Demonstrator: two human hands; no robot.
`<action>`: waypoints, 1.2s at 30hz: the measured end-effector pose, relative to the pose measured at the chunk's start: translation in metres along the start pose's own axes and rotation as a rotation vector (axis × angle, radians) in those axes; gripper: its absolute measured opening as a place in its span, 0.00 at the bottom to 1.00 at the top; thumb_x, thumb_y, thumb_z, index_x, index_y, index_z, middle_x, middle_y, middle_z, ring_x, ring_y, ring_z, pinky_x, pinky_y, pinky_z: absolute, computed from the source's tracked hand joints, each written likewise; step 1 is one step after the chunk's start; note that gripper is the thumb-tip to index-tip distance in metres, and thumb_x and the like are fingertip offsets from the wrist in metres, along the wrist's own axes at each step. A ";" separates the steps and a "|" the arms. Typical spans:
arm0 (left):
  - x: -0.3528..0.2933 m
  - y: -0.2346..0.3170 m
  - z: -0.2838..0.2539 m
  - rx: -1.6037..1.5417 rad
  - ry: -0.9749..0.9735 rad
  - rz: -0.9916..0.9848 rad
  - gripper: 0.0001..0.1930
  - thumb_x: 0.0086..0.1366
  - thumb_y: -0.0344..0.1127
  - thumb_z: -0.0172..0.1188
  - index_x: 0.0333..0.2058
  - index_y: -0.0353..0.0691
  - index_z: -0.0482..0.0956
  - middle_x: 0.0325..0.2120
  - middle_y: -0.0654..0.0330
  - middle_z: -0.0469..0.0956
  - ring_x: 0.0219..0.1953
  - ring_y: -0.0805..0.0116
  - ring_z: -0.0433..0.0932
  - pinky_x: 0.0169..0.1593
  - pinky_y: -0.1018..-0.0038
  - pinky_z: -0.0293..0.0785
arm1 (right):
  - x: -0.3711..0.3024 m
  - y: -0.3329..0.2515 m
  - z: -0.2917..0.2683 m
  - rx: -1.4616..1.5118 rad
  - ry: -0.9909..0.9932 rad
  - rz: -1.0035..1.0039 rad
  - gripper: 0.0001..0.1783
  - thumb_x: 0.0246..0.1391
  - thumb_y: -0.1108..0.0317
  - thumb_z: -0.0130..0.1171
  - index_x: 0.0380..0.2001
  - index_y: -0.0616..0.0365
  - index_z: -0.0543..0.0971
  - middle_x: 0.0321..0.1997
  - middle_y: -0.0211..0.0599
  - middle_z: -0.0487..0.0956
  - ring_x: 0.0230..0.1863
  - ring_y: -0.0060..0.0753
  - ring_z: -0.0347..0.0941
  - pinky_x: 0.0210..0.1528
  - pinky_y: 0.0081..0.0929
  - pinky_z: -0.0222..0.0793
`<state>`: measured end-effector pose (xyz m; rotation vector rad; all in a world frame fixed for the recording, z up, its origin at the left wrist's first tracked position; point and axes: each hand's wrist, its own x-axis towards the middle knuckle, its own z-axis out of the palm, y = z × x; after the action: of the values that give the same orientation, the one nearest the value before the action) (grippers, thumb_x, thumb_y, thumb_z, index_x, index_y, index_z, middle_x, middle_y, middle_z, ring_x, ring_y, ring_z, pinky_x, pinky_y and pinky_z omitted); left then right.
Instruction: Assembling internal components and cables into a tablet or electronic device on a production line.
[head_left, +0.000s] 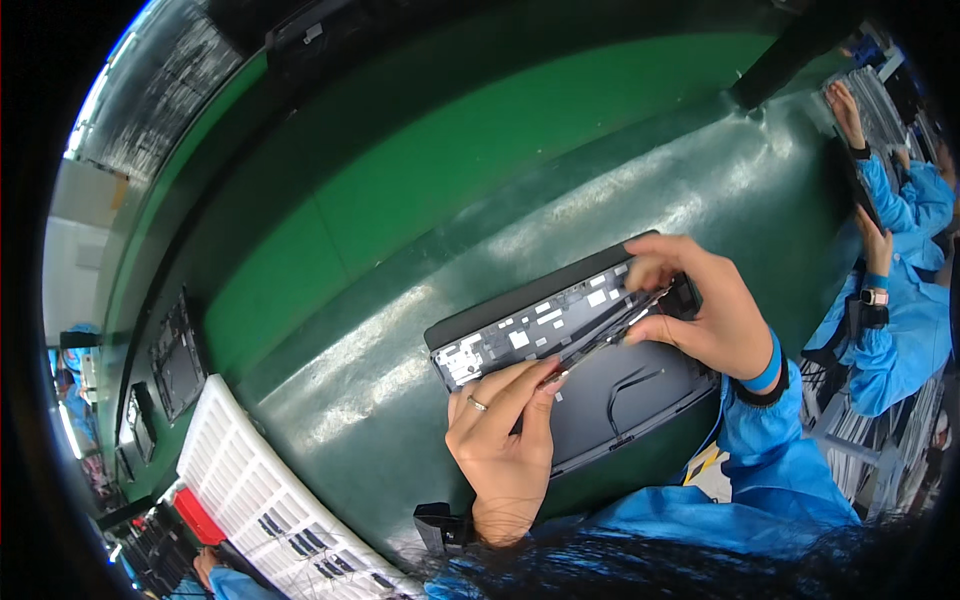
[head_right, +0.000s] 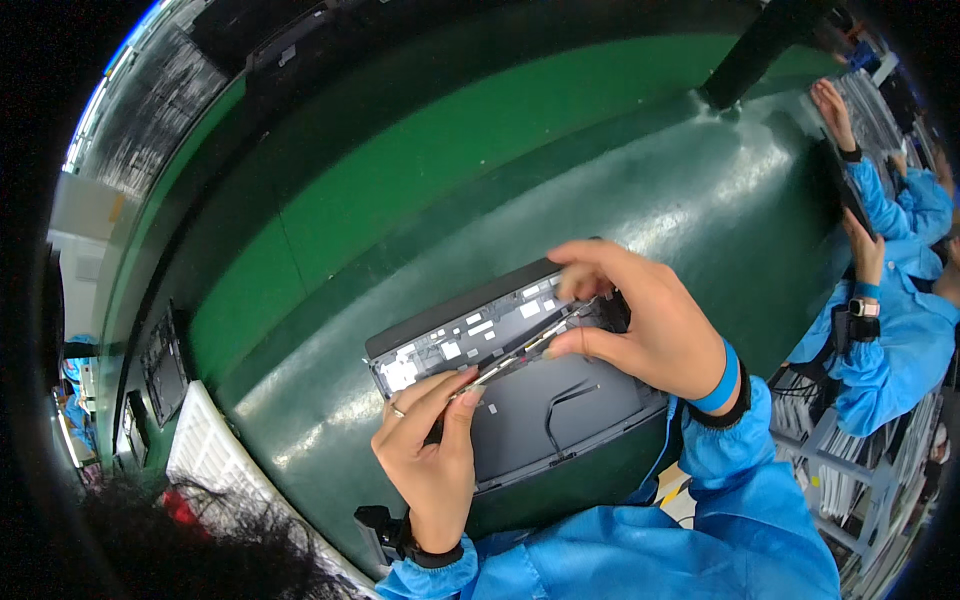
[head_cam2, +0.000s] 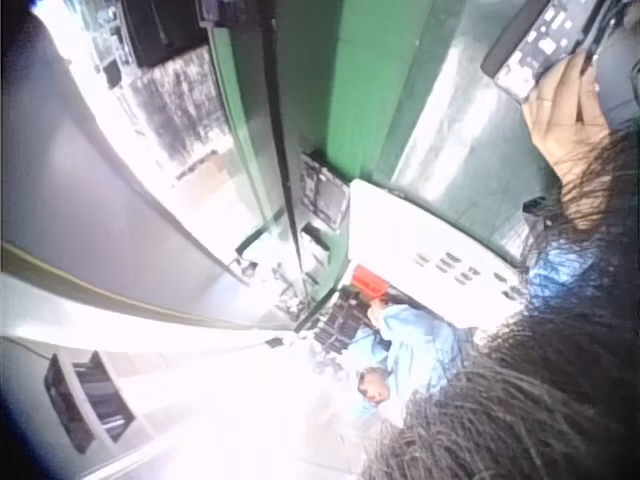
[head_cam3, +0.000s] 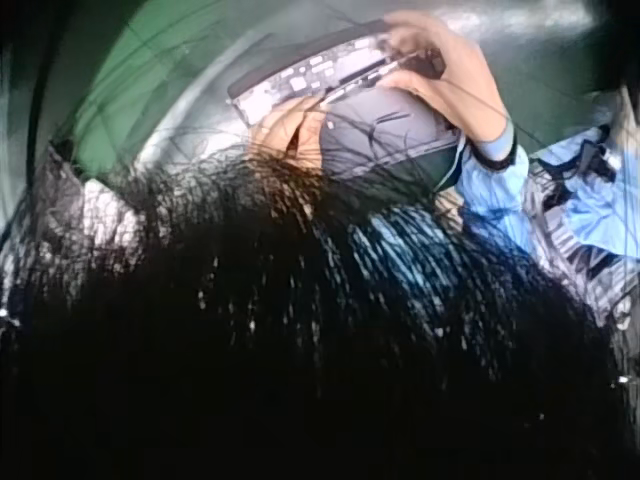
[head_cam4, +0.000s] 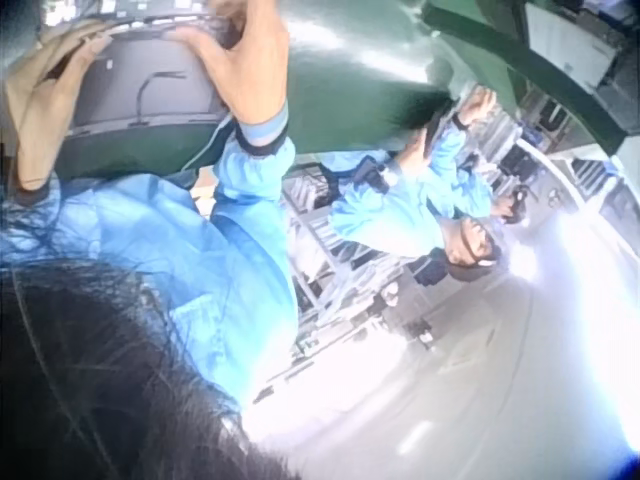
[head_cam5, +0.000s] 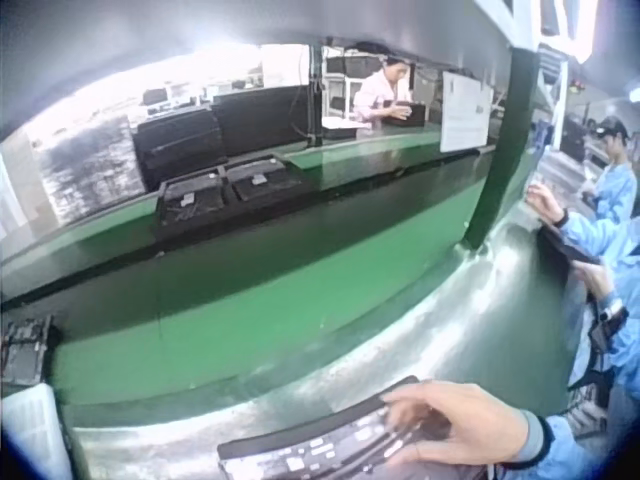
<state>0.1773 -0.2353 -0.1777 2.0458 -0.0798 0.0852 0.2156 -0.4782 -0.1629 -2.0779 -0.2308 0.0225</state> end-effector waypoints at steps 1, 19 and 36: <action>0.001 0.000 0.001 -0.027 0.011 -0.031 0.09 0.61 0.24 0.74 0.41 0.35 0.91 0.37 0.54 0.89 0.38 0.63 0.84 0.48 0.71 0.77 | -0.005 -0.001 -0.001 -0.012 -0.002 -0.009 0.34 0.50 0.72 0.78 0.61 0.59 0.77 0.37 0.36 0.85 0.37 0.36 0.78 0.47 0.34 0.76; 0.015 -0.020 0.020 0.320 -0.006 0.086 0.25 0.61 0.34 0.75 0.58 0.48 0.86 0.36 0.64 0.84 0.37 0.62 0.80 0.45 0.67 0.71 | -0.014 0.030 -0.006 -0.398 -0.120 -0.120 0.34 0.56 0.79 0.67 0.67 0.58 0.76 0.50 0.46 0.76 0.41 0.46 0.77 0.44 0.37 0.76; 0.025 -0.013 0.024 0.278 -0.056 0.033 0.16 0.62 0.29 0.72 0.50 0.45 0.89 0.39 0.62 0.82 0.39 0.63 0.79 0.48 0.68 0.68 | 0.001 0.022 -0.009 -0.296 -0.112 0.064 0.23 0.53 0.75 0.72 0.55 0.57 0.85 0.42 0.40 0.80 0.37 0.45 0.80 0.42 0.36 0.77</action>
<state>0.2040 -0.2508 -0.1975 2.3251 -0.1436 0.0617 0.2208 -0.4963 -0.1773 -2.3817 -0.2480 0.1519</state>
